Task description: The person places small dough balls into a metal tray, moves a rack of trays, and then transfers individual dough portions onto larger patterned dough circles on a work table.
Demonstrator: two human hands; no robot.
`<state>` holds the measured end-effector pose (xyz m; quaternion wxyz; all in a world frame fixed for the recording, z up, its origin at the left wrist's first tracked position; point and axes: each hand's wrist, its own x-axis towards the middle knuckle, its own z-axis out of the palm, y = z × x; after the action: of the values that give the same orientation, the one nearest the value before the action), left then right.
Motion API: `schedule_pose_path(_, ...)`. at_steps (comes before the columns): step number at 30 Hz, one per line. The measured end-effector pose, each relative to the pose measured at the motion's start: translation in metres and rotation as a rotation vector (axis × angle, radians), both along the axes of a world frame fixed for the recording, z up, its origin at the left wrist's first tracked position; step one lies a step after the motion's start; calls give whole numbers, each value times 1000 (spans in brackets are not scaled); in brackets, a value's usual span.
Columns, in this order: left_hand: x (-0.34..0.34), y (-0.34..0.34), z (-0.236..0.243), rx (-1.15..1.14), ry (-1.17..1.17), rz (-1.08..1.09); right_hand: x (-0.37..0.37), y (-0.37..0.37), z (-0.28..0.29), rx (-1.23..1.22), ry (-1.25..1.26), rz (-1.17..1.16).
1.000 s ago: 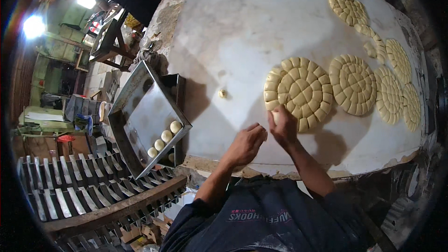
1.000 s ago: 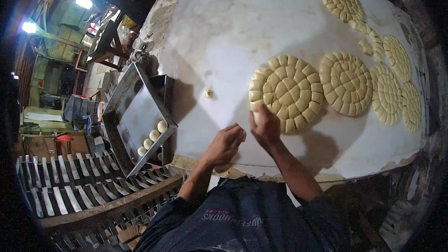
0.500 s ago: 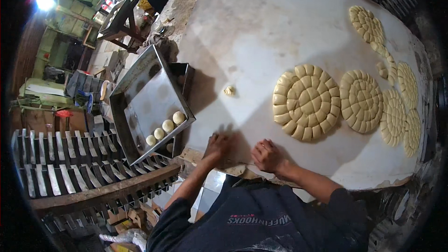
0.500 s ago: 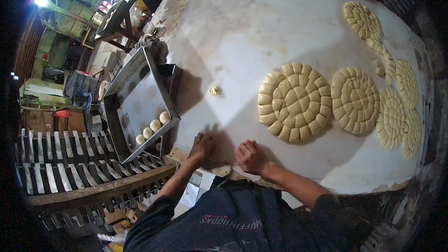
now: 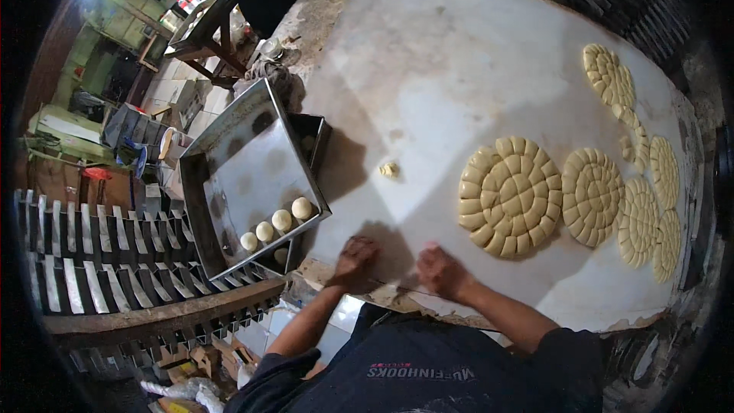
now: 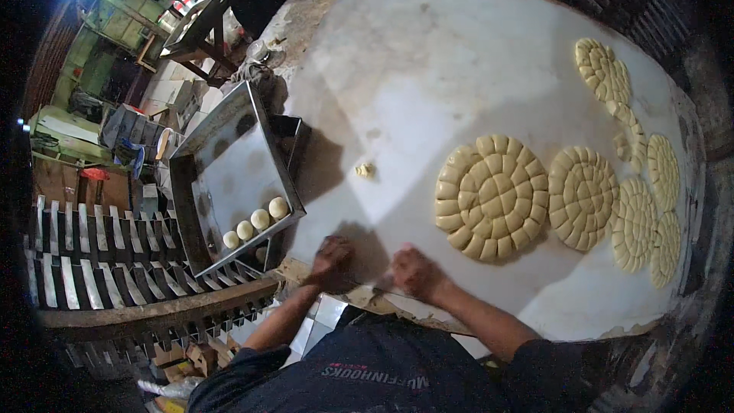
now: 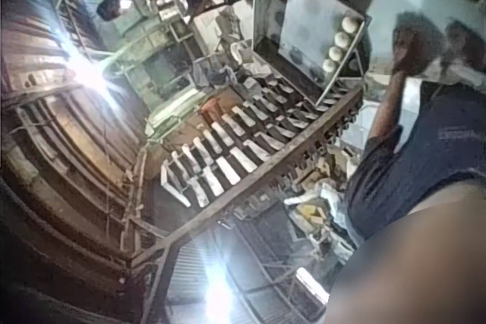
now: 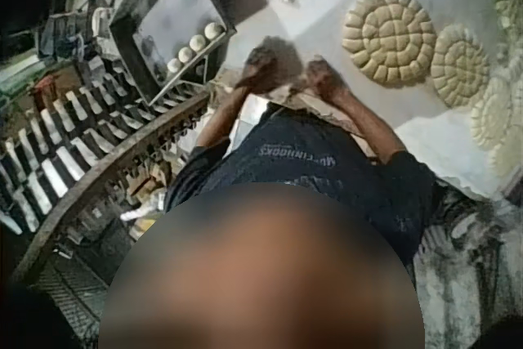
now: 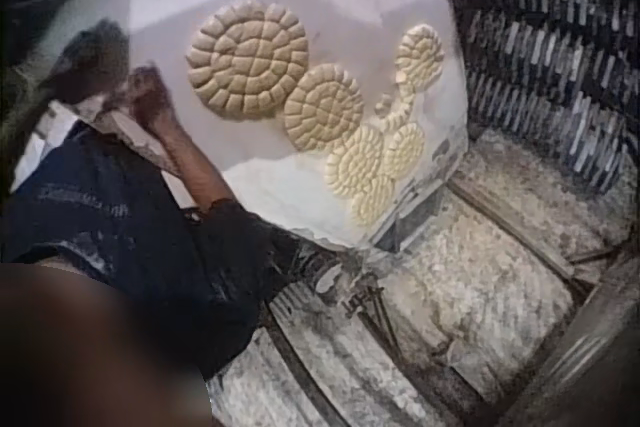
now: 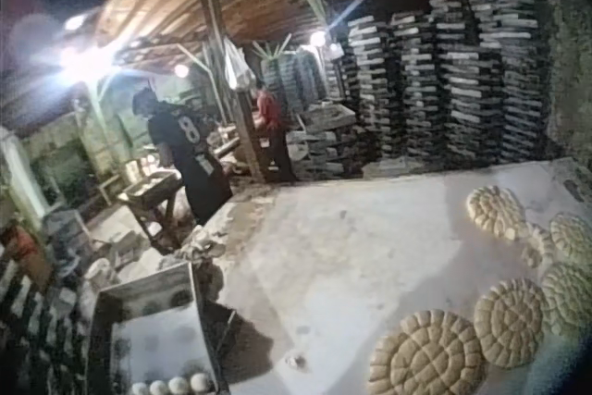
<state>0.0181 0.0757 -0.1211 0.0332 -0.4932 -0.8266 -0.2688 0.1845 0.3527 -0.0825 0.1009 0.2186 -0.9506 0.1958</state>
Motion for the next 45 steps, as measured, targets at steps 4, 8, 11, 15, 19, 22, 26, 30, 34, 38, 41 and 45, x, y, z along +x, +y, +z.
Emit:
schedule_pose_path(4,-41,2,25,-117,-197,308,-63,13,18,-62,43,-395)
schedule_pose_path(8,-66,80,13,201,-241,340,-97,-49,11,-253,85,-730)
schedule_pose_path(11,-20,76,8,243,-244,213,-64,-87,9,-365,91,-593)
schedule_pose_path(15,19,-4,36,164,-186,44,-17,-54,16,-183,-202,-439)
schedule_pose_path(19,-1,-99,143,76,-905,-88,-50,-48,96,-424,-891,-915)
schedule_pose_path(22,-28,-177,230,135,-562,62,-84,-127,142,-730,-648,-716)
schedule_pose_path(26,-84,-291,232,-295,-168,530,-168,-275,215,-582,-321,-39)
schedule_pose_path(30,-104,-327,197,-535,-191,536,-229,-373,187,-630,-102,258)
schedule_pose_path(34,-112,-321,210,-527,-283,429,-237,-374,152,-171,-23,211)
schedule_pose_path(38,-101,-284,234,-435,-168,558,-179,-269,172,-523,52,-67)
schedule_pose_path(41,-86,-191,253,-139,-134,557,-110,-146,153,-418,233,-557)
schedule_pose_path(45,-37,-2,221,378,-458,142,11,-27,101,-543,170,-1132)
